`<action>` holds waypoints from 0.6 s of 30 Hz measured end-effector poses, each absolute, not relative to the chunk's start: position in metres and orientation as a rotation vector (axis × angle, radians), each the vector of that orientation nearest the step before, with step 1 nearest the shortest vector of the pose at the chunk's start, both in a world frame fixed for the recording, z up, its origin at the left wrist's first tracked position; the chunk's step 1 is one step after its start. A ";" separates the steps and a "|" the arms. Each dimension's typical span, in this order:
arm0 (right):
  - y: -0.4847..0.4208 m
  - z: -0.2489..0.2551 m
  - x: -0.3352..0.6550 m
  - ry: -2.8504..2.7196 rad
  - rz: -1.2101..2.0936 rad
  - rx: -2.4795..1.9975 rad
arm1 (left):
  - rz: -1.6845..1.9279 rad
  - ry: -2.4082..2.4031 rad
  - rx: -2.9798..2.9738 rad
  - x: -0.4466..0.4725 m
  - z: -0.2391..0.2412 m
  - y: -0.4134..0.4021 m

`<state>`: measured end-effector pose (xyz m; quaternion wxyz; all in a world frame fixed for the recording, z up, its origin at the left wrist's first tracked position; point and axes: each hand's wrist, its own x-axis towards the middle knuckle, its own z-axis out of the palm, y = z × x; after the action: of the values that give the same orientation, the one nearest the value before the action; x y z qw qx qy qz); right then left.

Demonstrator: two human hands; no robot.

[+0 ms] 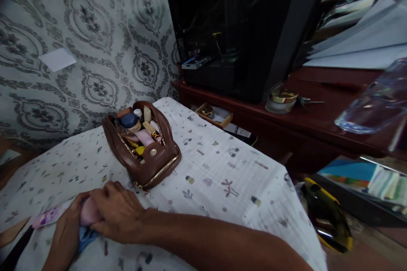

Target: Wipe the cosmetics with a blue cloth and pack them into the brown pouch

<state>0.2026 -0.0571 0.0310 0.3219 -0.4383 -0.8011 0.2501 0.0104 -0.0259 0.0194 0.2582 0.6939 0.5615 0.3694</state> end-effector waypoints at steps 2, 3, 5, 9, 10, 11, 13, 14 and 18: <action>-0.058 0.032 0.203 -2.113 0.631 -1.148 | 0.938 1.529 1.914 0.005 0.019 -0.023; -0.058 0.032 0.204 -2.110 0.613 -1.145 | 0.913 1.539 1.925 0.004 0.019 -0.022; -0.059 0.033 0.205 -2.108 0.568 -1.139 | 0.929 1.598 1.906 0.005 0.020 -0.021; -0.060 0.039 0.209 -2.130 0.509 -1.146 | 1.055 1.721 1.817 0.016 0.023 -0.025; -0.060 0.040 0.210 -2.134 0.505 -1.147 | 1.067 1.734 1.822 0.018 0.024 -0.026; -0.060 0.041 0.210 -2.135 0.503 -1.150 | 1.068 1.742 1.835 0.020 0.025 -0.027; -0.060 0.042 0.211 -2.132 0.505 -1.157 | 1.074 1.757 1.840 0.021 0.026 -0.027; -0.060 0.042 0.210 -2.125 0.505 -1.163 | 1.079 1.759 1.829 0.021 0.026 -0.027; -0.058 0.040 0.207 -2.087 0.495 -1.190 | 1.097 1.677 1.783 0.021 0.028 -0.027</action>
<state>0.2074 -0.0581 0.0397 0.3378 -0.4566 -0.8008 0.1901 0.0214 -0.0269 0.0276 0.2277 0.6472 0.6088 0.3984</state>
